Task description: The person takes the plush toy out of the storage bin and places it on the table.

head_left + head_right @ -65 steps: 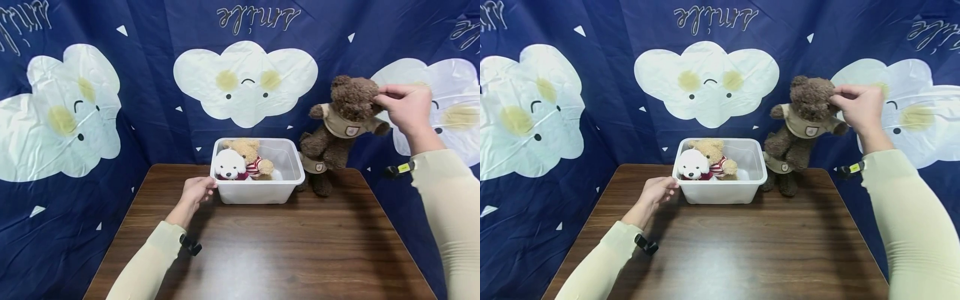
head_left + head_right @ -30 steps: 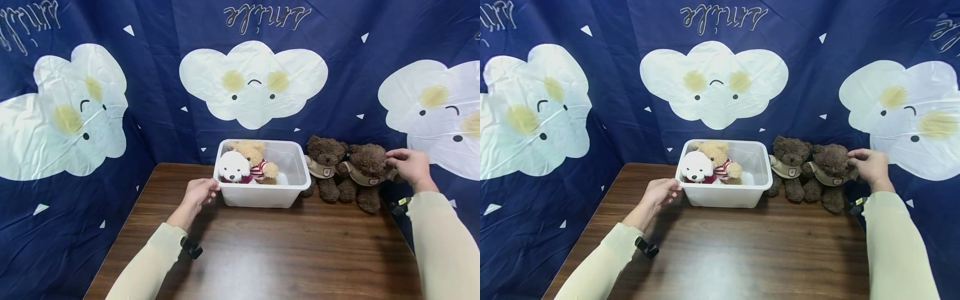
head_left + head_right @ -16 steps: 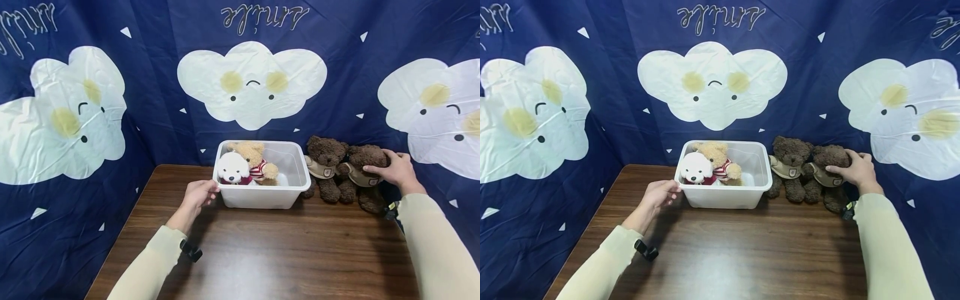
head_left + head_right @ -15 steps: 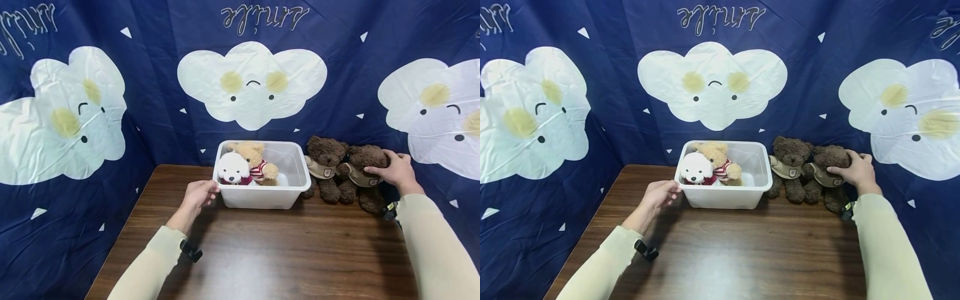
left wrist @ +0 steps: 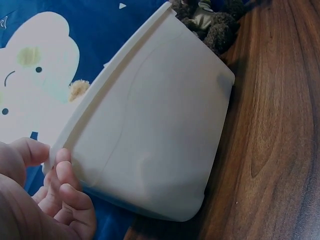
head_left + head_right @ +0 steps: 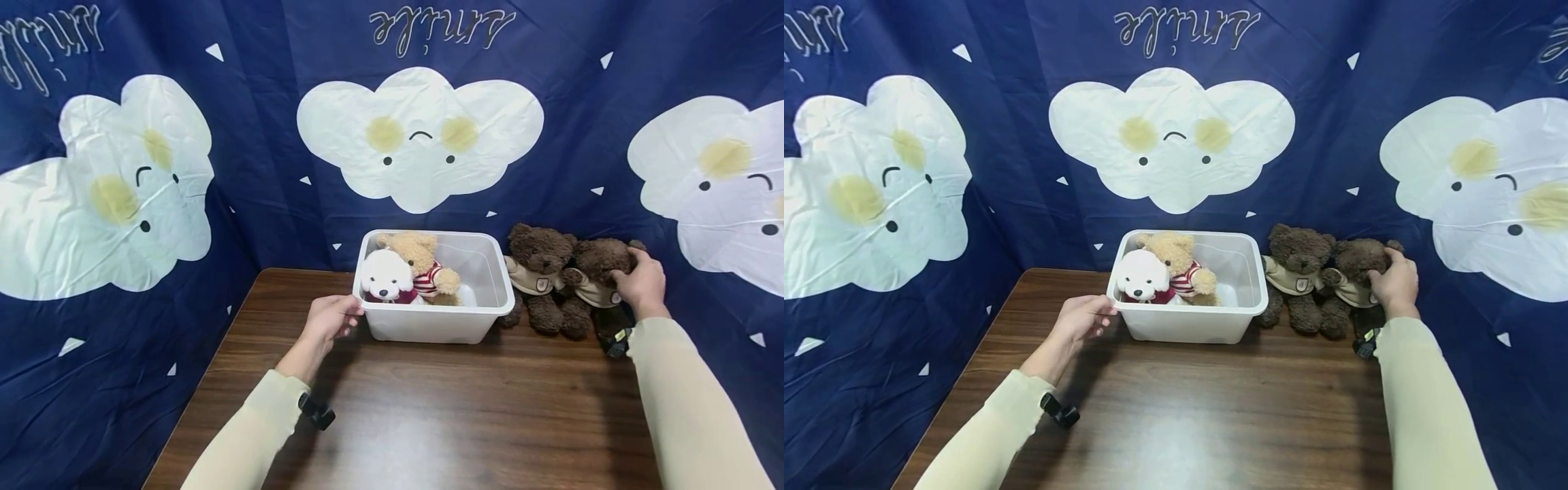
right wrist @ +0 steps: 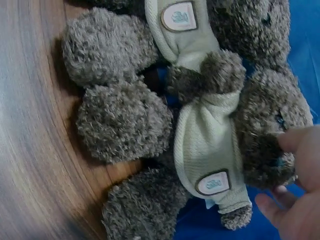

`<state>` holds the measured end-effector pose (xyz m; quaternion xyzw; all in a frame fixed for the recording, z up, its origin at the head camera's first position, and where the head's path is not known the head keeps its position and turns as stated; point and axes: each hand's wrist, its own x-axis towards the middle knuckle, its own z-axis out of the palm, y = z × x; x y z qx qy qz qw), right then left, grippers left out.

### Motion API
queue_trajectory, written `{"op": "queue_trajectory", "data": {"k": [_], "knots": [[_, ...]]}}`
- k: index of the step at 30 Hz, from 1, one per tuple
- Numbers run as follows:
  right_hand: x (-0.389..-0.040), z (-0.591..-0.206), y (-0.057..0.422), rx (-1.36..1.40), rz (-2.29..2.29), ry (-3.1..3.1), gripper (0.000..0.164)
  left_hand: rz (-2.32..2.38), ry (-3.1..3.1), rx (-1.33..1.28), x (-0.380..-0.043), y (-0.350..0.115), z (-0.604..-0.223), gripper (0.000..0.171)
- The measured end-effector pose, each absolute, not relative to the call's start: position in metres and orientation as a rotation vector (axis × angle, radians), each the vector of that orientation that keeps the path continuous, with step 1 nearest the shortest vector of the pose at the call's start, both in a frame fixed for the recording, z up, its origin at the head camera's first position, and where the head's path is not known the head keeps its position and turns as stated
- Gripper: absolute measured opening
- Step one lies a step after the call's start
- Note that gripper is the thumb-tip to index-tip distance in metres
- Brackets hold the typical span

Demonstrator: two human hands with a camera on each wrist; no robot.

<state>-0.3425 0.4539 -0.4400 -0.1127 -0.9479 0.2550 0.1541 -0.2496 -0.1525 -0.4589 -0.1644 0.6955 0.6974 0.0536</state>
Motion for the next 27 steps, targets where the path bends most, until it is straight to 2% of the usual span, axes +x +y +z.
{"op": "queue_trajectory", "data": {"k": [6, 15, 21, 27], "knots": [[-0.339, -0.443, 0.455, -0.333, 0.734, -2.708, 0.064, 2.106, 2.113, -0.505, -0.248, -0.153, -0.461, 0.024], [-0.326, -0.43, 0.451, -0.222, 0.725, -2.779, 0.069, 2.103, 2.119, -0.481, -0.251, -0.155, -0.457, 0.025], [-0.315, -0.414, 0.438, -0.079, 0.722, -2.784, 0.069, 2.11, 2.121, -0.469, -0.251, -0.156, -0.457, 0.023], [-0.304, -0.397, 0.408, 0.099, 0.747, -2.753, 0.061, 2.103, 2.125, -0.469, -0.25, -0.157, -0.456, 0.024]]}}
